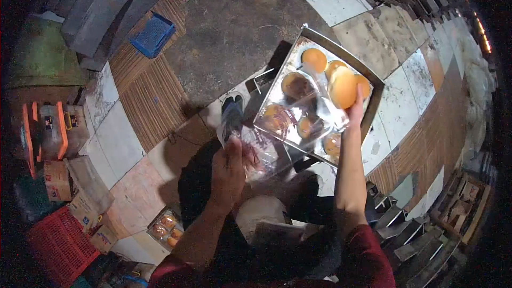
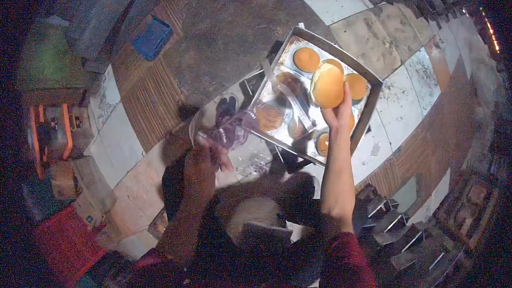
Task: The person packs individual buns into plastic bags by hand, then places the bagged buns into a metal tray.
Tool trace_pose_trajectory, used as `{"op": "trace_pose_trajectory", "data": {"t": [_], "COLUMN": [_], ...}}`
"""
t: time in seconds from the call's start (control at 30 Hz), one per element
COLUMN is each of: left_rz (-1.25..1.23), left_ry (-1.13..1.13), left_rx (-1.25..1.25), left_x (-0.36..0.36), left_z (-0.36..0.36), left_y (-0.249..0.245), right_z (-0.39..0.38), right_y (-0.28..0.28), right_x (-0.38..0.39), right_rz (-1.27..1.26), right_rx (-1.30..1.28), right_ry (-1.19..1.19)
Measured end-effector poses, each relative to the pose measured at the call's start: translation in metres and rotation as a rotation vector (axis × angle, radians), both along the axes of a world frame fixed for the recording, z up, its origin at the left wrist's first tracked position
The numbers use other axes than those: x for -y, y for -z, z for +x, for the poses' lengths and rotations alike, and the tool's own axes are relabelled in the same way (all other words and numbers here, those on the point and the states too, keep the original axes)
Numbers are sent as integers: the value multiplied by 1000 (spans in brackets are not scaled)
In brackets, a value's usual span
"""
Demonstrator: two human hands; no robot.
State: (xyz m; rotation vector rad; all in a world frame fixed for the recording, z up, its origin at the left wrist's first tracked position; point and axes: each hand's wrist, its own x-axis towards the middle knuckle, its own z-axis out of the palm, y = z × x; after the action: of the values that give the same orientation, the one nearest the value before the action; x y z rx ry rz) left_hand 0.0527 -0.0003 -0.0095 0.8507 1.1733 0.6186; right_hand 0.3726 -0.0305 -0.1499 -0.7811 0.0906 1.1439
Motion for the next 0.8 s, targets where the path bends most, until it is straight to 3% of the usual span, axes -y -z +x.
{"op": "trace_pose_trajectory", "data": {"t": [0.07, 0.1, 0.17, 0.2, 0.23, 0.27, 0.3, 0.33, 0.4, 0.43, 0.47, 0.5, 0.57, 0.63, 0.67, 0.7, 0.73, 0.8], "left_rz": [215, 110, 187, 213, 228, 320, 415, 430, 660, 826, 962, 785, 493, 180, -26, 285, 187, -55], "left_ry": [151, 140, 237, 293, 297, 454, 607, 606, 588, 363, 130, 9, -150, -240, -291, -135, -102, 368], "left_rx": [-74, -232, -107, -32, -13, -23, -37, -26, -81, -238, -365, -308, -68, 288, 469, 363, 515, 650], "left_x": [4, 4, 10, 14, 18, 22, 25, 30, 38, 42, 48, 59, 98, 130, 140, 135, 141, 153], "left_z": [-2, 7, 7, 7, 5, 1, -3, -8, -19, -21, -24, -25, -27, -19, -17, -21, -24, -38], "left_y": [14, -4, 0, 2, 0, -3, -8, -15, -31, -36, -52, -60, -73, -89, -99, -107, -129, -108], "right_z": [-20, -27, -38, -44, -57, -68, -86, -103, -120, -130, -144, -158, -195, -246, -265, -292, -297, -305], "right_y": [-80, -111, -150, -166, -186, -204, -220, -224, -220, -222, -224, -225, -224, -237, -235, -241, -247, -244], "right_x": [9, 21, 44, 59, 69, 86, 101, 117, 148, 160, 172, 182, 197, 216, 233, 236, 236, 251], "right_rz": [122, 68, 48, 4, -164, -71, -91, -236, -306, -291, -226, -154, -203, -206, -211, 129, 312, 396], "right_rx": [229, 403, 734, 783, 934, 1094, 1076, 1199, 929, 944, 744, 537, 858, 880, 1252, 1193, 1340, 742], "right_ry": [-107, -205, -387, -481, -574, -665, -699, -682, -618, -611, -371, -138, 43, -46, -270, -216, -209, -161]}}
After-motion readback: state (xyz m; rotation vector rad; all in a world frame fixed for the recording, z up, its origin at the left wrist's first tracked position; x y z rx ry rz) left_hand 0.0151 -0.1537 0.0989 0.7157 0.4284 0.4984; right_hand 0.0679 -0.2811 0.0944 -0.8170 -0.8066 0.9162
